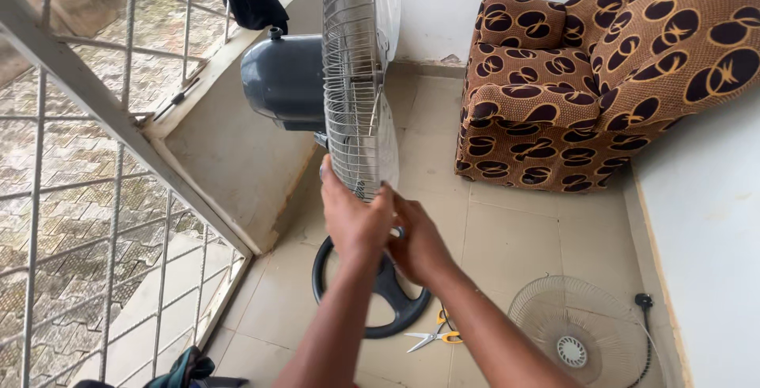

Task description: The person assembles a standing electric fan by hand. They first secure the fan head to the stand using a knob, then attach the front wire cage, and finally wrap the power cord around the stand. The person also picks up scissors and a knife from the floor and places them on a nearby chair.

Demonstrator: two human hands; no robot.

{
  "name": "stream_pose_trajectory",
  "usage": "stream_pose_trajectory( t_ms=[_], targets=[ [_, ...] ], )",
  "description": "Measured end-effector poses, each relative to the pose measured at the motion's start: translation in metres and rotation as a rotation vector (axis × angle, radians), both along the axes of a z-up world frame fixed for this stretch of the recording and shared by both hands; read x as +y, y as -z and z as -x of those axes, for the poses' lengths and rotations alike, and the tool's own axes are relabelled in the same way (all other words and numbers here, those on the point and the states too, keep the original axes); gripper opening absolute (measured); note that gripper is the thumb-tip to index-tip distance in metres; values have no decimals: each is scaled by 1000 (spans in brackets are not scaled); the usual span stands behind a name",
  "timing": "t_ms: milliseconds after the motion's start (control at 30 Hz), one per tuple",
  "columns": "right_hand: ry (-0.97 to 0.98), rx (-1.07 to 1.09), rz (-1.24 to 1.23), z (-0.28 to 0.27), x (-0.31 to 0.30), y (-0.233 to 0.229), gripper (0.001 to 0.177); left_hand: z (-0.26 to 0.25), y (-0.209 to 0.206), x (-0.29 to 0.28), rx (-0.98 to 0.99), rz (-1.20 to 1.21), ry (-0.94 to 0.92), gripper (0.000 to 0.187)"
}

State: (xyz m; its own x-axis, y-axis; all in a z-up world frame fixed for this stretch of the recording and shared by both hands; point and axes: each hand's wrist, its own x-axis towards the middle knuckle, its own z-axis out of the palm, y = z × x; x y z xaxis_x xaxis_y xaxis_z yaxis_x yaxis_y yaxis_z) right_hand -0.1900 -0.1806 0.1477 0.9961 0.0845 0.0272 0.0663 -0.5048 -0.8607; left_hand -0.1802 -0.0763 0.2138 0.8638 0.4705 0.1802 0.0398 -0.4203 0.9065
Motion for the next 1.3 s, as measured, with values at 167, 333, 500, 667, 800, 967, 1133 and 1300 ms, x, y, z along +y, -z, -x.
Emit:
stream_pose_trajectory(
  t_ms=[167,333,500,667,800,967,1133,1300],
  targets=[
    [-190,5,84,13,12,-17,90,-3,12,56,305,125,61,98],
    [-394,58,35,17,37,-30,88,-4,27,133,87,307,267,96],
    [-514,246,-124,15,50,-29,77,2,33,193,190,526,410,111],
    [-431,323,-160,-6,42,-27,60,4,22,225,305,505,422,120],
    [-427,340,-126,-18,28,-25,55,3,14,236,362,523,386,126],
    [-394,421,-78,-19,3,-33,54,4,18,233,320,564,397,123],
    [-359,466,-39,-20,-11,-35,52,2,22,233,280,554,435,121],
    [-346,553,-19,-14,-14,-31,52,11,37,230,189,602,383,112]
  ],
)
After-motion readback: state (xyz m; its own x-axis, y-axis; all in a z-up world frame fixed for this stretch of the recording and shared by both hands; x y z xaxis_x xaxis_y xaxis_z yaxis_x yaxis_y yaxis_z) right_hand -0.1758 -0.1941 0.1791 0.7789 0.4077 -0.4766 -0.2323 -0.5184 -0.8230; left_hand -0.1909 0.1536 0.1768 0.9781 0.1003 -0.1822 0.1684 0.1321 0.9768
